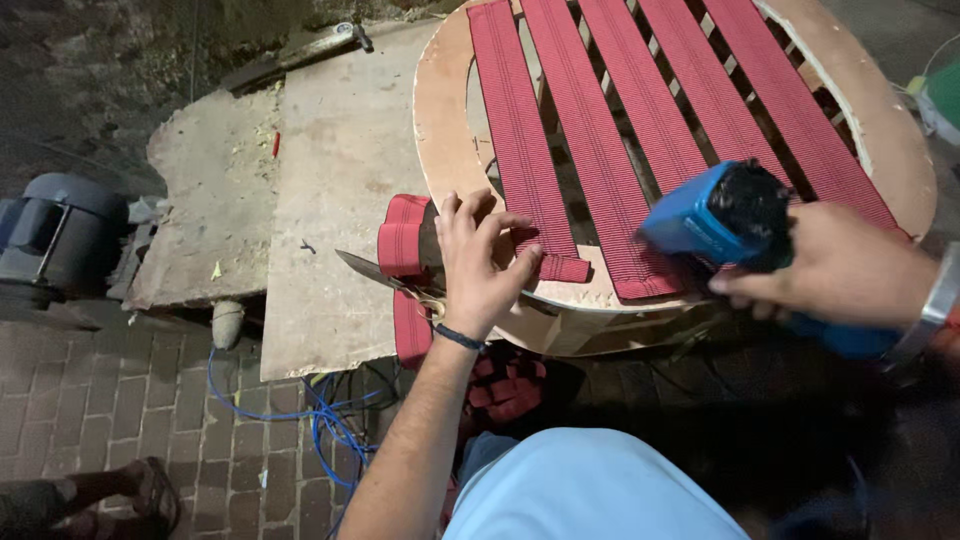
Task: The person unrolls red webbing and attaches it to a wooden chair frame using a pneumatic staple gun. They repeatedly position the webbing, staple it in place, and trim the excess with scissors.
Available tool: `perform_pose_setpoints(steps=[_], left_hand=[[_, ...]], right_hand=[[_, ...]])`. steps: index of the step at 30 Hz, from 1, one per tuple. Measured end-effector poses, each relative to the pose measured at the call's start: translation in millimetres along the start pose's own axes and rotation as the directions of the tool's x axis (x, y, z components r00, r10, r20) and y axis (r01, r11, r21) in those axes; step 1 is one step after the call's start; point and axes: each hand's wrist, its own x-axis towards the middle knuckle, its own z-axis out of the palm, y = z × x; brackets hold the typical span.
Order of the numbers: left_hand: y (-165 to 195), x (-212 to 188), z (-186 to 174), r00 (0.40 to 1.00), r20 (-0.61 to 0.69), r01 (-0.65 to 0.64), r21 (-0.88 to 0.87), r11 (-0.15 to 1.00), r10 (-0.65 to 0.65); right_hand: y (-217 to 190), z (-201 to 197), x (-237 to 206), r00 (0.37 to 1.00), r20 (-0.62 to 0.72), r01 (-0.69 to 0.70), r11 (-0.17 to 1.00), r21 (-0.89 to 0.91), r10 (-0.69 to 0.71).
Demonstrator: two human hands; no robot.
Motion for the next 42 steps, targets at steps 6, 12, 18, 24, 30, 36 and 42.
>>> perform_pose_setpoints(steps=[6,12,18,24,30,36,42], left_hand=[[-4,-4,2,1.000,0.009,-0.024,-0.052,0.998,0.024],[-2,-3,-2,0.999,0.043,0.007,-0.103,0.995,-0.002],[-16,-6,-8,0.981,0.056,0.179,-0.624,0.761,-0.185],[-58,-23,-40,0.922,-0.179,0.072,-0.791,0.608,-0.343],[-41,-39,-40,0.914,-0.089,0.145,-0.840,0.524,-0.396],[13,-32,-44,0.980,-0.060,0.121,-0.582,0.804,-0.191],[76,-9,-14,0.897,0.267,-0.292,-0.239,0.926,0.352]], right_hand=[[-34,22,-2,0.982,0.050,0.152,0.915,0.375,-0.183],[-56,17,-7,0.986,0.089,0.110,0.950,0.291,-0.141],[-89,21,-15,0.986,0.041,0.142,0.949,0.280,-0.159],[-113,20,-8,0.981,0.075,0.157,0.961,0.229,-0.178],[-59,26,3,0.972,0.001,0.224,0.924,0.311,-0.236],[64,39,-5,0.943,-0.273,0.280,0.897,0.343,-0.190],[121,60,-12,0.994,-0.105,0.030,0.929,0.368,0.010]])
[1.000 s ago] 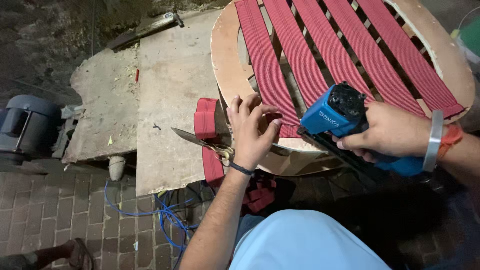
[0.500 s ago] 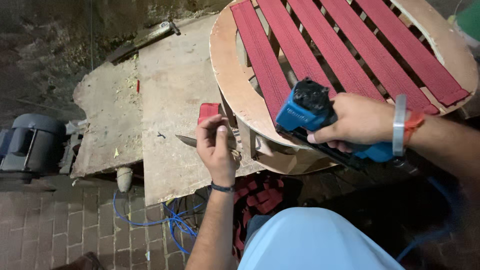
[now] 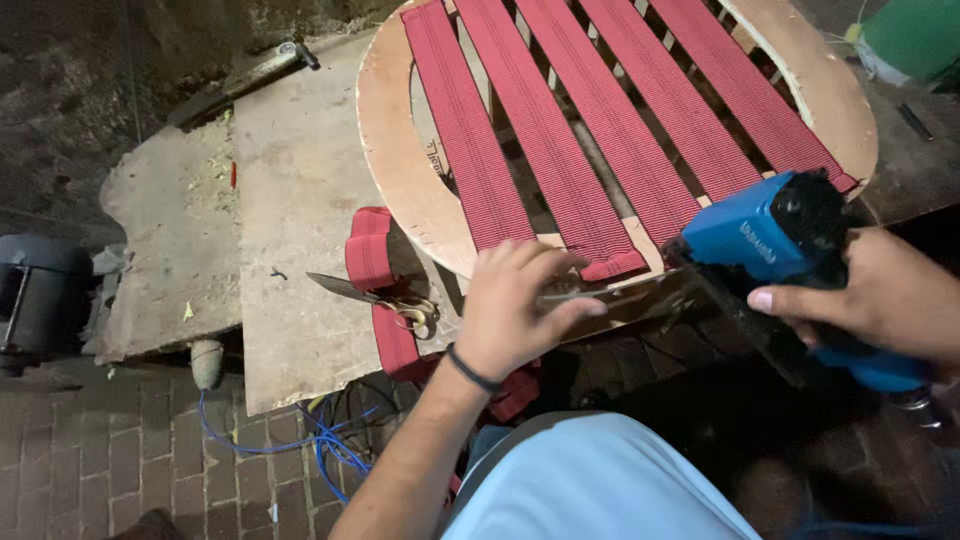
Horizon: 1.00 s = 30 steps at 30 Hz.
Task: The person unrolls red webbing and attaches it to a wooden chair frame using a pneumatic staple gun. They repeatedly position the webbing, staple it in place, and trim the excess with scissors.
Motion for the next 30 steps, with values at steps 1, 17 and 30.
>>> perform_pose_setpoints(steps=[1,17,30], left_hand=[[3,8,8,1.000,0.022,-0.004,0.067,0.998,0.003],[-8,33,37,0.969,-0.038,0.247,0.243,0.938,-0.245],[-48,-37,-24,0.779,-0.384,0.218,-0.576,0.788,-0.496]], right_hand=[[3,0,0,0.999,0.037,0.033,0.997,0.063,-0.036],[-75,-12,22,0.971,0.204,0.142,0.987,-0.071,-0.125],[-131,5,10,0.970,0.237,0.119,0.963,-0.243,-0.060]])
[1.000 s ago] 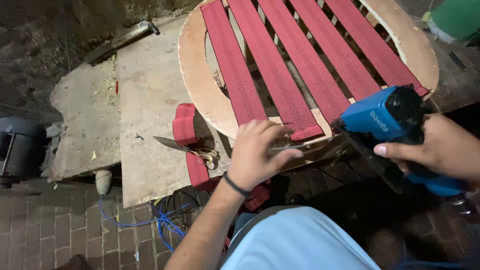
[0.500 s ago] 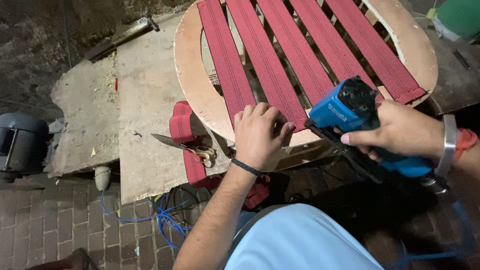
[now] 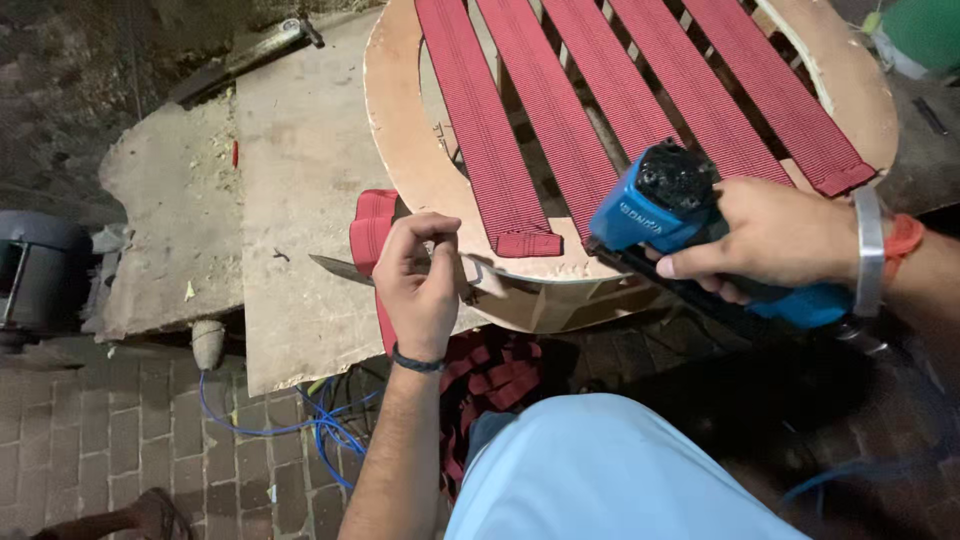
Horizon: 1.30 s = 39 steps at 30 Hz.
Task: The person unrolls red webbing and attaches it to a wooden chair frame using a pneumatic staple gun. They repeatedly position the webbing, staple it in place, and trim the excess with scissors.
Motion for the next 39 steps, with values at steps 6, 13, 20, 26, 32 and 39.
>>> perform_pose_setpoints(steps=[6,13,20,26,32,39], left_hand=[[-10,-7,-18,0.999,0.011,-0.031,0.043,0.999,0.031],[-12,-6,-41,0.999,-0.024,0.030,0.034,0.999,-0.029],[-18,-11,-56,0.998,-0.007,0.065,-0.018,0.998,-0.065],[2,-3,-30,0.991,0.137,-0.016,0.055,0.998,0.008],[36,-13,70,0.823,0.552,-0.243,0.129,0.961,0.134],[29,-21,185,0.780,0.603,-0.519,0.477,0.709,0.165]], right_hand=[[-22,2,1,0.999,0.029,0.017,1.000,-0.013,-0.017],[-82,18,6,0.998,0.021,0.056,0.992,0.117,-0.059],[-75,27,21,0.999,-0.019,0.040,0.997,0.065,-0.038],[4,41,-16,0.882,-0.372,0.375,0.910,0.177,-0.291],[138,40,-37,0.874,-0.481,0.036,0.977,0.210,0.071],[222,26,-43,0.938,-0.324,0.038,0.896,0.443,0.120]])
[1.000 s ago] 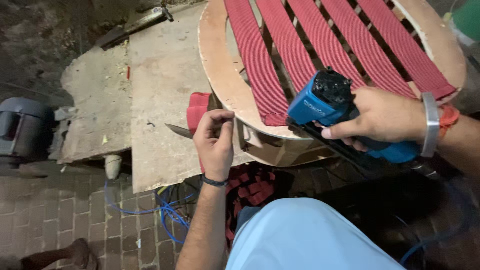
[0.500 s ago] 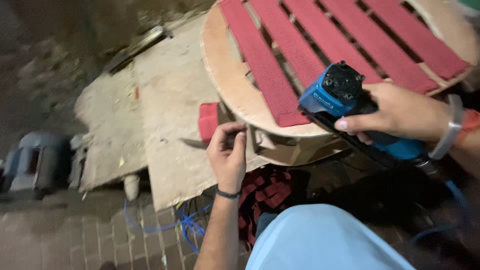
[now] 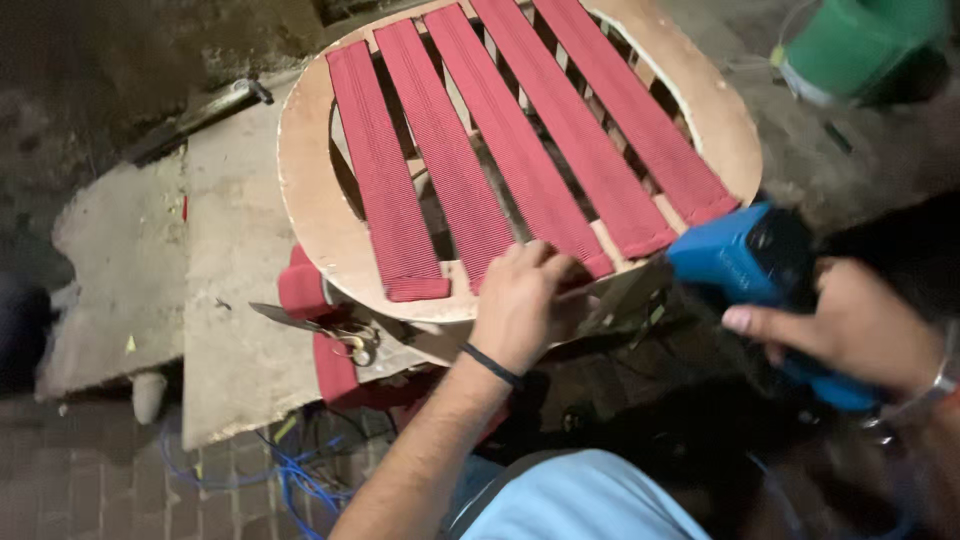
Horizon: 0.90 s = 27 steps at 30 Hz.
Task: The person unrolls red webbing and attaches it to a wooden chair frame using a pneumatic staple gun. They repeatedly position the webbing, staple it in place, and trim the excess with scissors.
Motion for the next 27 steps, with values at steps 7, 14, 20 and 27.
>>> perform_pose_setpoints(steps=[7,14,20,27], left_hand=[[-19,13,6,0.990,0.137,0.017,-0.032,0.999,-0.013],[-14,4,4,0.991,0.132,0.020,0.046,0.999,-0.026],[-28,11,-15,0.972,0.236,0.016,-0.153,0.988,0.021],[-20,11,-8,0.985,0.163,0.069,-0.082,0.994,-0.055]], right_hand=[[-16,-22,23,0.971,0.162,0.164,0.984,0.072,-0.174],[-35,-22,44,0.938,0.303,0.213,0.970,-0.117,-0.170],[-24,-16,59,0.953,0.298,0.160,0.923,-0.351,-0.052],[-28,-1,50,0.956,0.264,0.139,0.990,-0.023,-0.128]])
